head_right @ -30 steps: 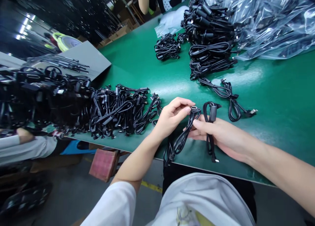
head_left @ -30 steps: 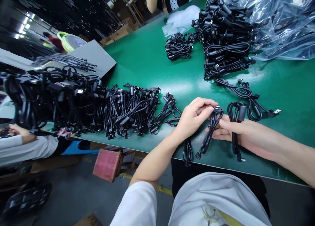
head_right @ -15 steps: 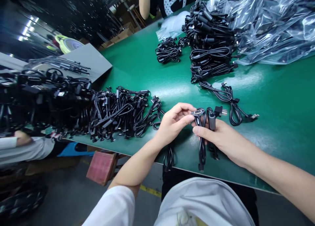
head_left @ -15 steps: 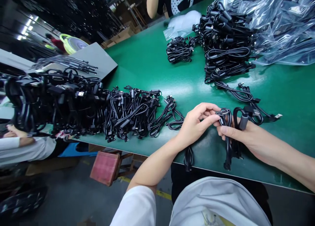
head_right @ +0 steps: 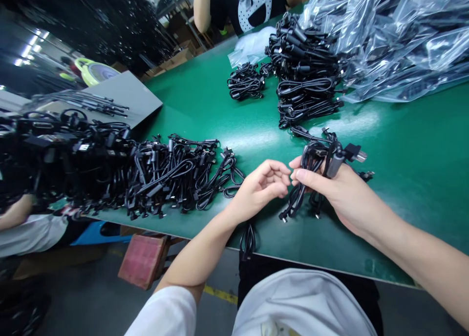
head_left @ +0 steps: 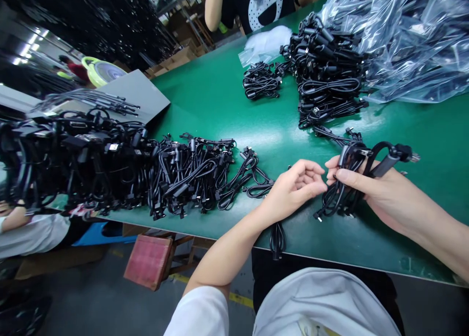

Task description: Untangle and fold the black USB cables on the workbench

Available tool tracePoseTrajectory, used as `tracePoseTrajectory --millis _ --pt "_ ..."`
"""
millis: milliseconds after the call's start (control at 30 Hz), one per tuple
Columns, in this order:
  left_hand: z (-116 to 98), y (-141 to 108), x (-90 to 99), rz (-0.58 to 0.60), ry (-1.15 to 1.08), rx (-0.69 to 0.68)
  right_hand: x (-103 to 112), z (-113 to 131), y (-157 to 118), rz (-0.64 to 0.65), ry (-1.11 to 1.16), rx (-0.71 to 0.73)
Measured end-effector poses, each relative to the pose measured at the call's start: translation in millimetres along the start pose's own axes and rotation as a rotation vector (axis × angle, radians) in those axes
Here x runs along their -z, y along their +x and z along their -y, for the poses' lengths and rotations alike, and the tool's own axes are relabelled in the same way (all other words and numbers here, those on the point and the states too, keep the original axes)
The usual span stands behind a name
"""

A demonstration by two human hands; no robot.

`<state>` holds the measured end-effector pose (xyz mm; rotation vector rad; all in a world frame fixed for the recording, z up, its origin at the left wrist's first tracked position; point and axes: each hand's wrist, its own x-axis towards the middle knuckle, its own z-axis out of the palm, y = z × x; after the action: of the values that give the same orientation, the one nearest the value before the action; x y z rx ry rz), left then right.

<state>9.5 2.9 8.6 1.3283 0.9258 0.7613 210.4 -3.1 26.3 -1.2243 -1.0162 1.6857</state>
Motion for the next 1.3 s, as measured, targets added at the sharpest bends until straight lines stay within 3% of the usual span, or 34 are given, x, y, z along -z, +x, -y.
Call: tracePoseTrajectory --millis 100,167,367,600,733,833,967,1167,1300 --pt "-4 -2 -1.8 0.204 -0.004 0.15 2 6 3 -0.088 0.006 0.027" --pt "-6 -1 -2.7 0.27 -0.081 0.24 4 9 4 -0.105 0.012 0.055" --pt "-3 4 1.0 0.25 -0.376 0.312 11 16 3 -0.077 0.035 0.123" --pt "1 3 1.6 0.275 -0.423 0.27 13 21 -1 -0.004 0.007 0.16" --pt "-2 3 -1.5 0.164 -0.363 0.153 11 15 -1 0.11 0.037 0.039" --pt "-1 4 -2.7 0.103 -0.356 0.159 9 7 2 0.233 0.061 -0.034" --pt "0 4 -4.5 0.125 -0.348 0.194 8 2 4 0.22 0.068 -0.046" --pt "-5 3 -6.1 -0.101 -0.255 0.016 9 4 4 0.233 -0.025 -0.067" --pt "-6 3 -5.6 -0.127 -0.232 0.05 4 4 3 0.279 -0.077 -0.126"
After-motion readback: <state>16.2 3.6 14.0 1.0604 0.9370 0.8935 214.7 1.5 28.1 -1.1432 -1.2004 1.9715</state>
